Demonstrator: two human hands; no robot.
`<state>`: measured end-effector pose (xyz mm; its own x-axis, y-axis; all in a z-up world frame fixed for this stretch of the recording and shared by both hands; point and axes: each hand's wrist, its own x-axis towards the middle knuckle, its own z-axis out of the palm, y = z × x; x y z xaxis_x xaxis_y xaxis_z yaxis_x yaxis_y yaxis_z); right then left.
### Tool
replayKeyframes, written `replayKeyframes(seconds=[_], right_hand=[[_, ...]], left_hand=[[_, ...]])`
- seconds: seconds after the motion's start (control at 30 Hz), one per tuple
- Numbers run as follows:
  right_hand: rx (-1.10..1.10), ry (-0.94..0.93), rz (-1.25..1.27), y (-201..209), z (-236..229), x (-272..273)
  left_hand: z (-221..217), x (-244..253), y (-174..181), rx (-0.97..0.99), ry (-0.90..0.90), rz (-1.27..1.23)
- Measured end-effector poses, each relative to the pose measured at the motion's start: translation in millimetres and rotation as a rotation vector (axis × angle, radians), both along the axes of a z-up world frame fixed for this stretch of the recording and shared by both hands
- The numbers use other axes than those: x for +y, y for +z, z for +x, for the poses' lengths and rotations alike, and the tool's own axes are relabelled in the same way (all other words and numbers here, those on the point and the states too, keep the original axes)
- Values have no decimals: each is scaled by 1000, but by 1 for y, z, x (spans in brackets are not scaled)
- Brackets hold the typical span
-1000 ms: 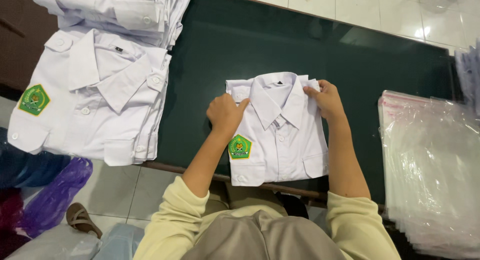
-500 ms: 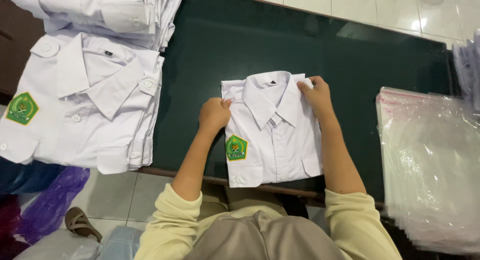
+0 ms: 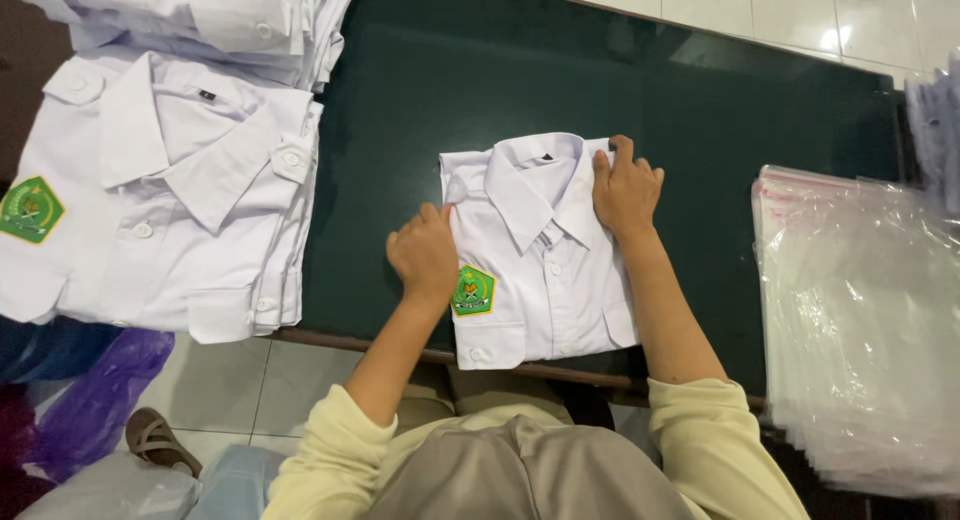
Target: The person picks up folded shirts from a stack, places each one into a clear plastic bag, and seals the bag by hand.
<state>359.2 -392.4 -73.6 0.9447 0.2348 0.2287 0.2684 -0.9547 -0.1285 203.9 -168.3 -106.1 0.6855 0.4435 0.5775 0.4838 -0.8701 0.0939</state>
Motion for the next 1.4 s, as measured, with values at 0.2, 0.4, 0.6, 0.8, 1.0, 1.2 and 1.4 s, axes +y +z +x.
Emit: replayKeyframes(seconds=[0.2, 0.4, 0.6, 0.8, 1.0, 1.2, 1.4], right_hand=[[-34, 21, -135, 1, 1, -1], [18, -84, -225, 21, -14, 10], [226, -122, -145, 1, 11, -5], [-179, 170, -232, 10, -89, 16], [128, 624, -144, 32, -218, 43], [21, 982, -114, 46, -223, 8], [197, 718, 449, 40, -212, -42]], left_hand=[[-18, -21, 74, 21, -619, -362], [-18, -25, 44, 314, -535, -469], [-18, -24, 37, 232, -539, -451], [-19, -23, 40, 287, -538, -506], [-13, -23, 28, 315, -512, -441], [-17, -22, 43, 327, -499, -434], [-32, -24, 40, 299, -602, -518]])
